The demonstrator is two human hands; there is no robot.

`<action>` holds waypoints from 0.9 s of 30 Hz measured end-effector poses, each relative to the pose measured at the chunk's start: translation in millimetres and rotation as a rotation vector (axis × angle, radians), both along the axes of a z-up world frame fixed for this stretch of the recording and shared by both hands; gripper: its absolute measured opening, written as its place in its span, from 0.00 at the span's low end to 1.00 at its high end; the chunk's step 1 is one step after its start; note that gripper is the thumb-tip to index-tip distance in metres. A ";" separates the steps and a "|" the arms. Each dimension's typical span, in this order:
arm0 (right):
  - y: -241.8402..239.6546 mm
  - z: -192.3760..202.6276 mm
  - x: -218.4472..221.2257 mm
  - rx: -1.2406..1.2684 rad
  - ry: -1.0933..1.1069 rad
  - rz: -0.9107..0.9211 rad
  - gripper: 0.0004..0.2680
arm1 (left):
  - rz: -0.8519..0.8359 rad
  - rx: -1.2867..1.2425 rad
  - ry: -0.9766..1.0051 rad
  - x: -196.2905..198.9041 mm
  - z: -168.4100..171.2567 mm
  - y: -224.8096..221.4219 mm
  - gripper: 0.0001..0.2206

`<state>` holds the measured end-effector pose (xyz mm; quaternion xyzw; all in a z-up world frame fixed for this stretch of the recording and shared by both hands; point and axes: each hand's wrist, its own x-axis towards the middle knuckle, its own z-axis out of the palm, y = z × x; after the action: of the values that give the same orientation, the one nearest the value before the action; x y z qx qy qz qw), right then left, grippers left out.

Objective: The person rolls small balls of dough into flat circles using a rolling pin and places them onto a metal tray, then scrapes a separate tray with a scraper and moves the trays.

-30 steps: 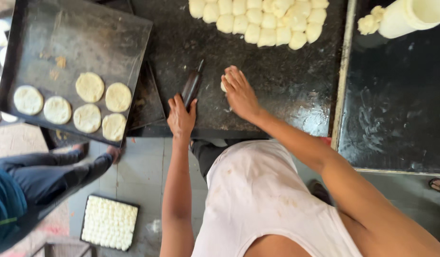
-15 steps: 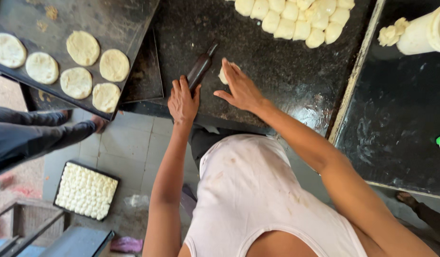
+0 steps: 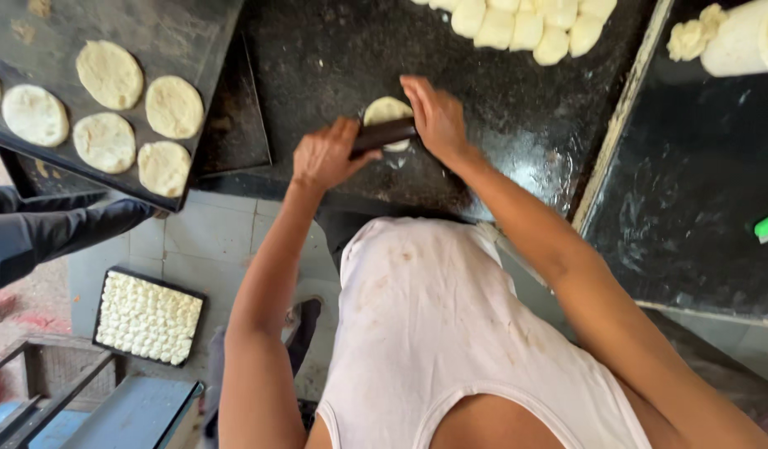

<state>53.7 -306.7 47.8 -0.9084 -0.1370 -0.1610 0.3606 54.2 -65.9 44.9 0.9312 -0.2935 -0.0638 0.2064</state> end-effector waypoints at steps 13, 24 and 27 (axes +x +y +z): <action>-6.4 -34.8 -43.8 -0.030 0.163 -0.118 0.09 | -0.023 0.019 -0.112 -21.3 -11.6 0.4 0.31; 10.9 -19.1 19.5 -0.796 0.224 0.410 0.12 | 0.577 -0.185 0.041 -47.9 -28.3 41.6 0.24; 37.7 17.0 15.5 -0.380 0.796 0.462 0.10 | 0.481 -0.149 -0.005 -51.2 -41.1 50.2 0.26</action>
<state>69.2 -268.9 64.9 -0.8950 -0.2134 0.3101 0.2393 3.0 -15.7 3.8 0.9566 -0.0677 0.0114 0.2832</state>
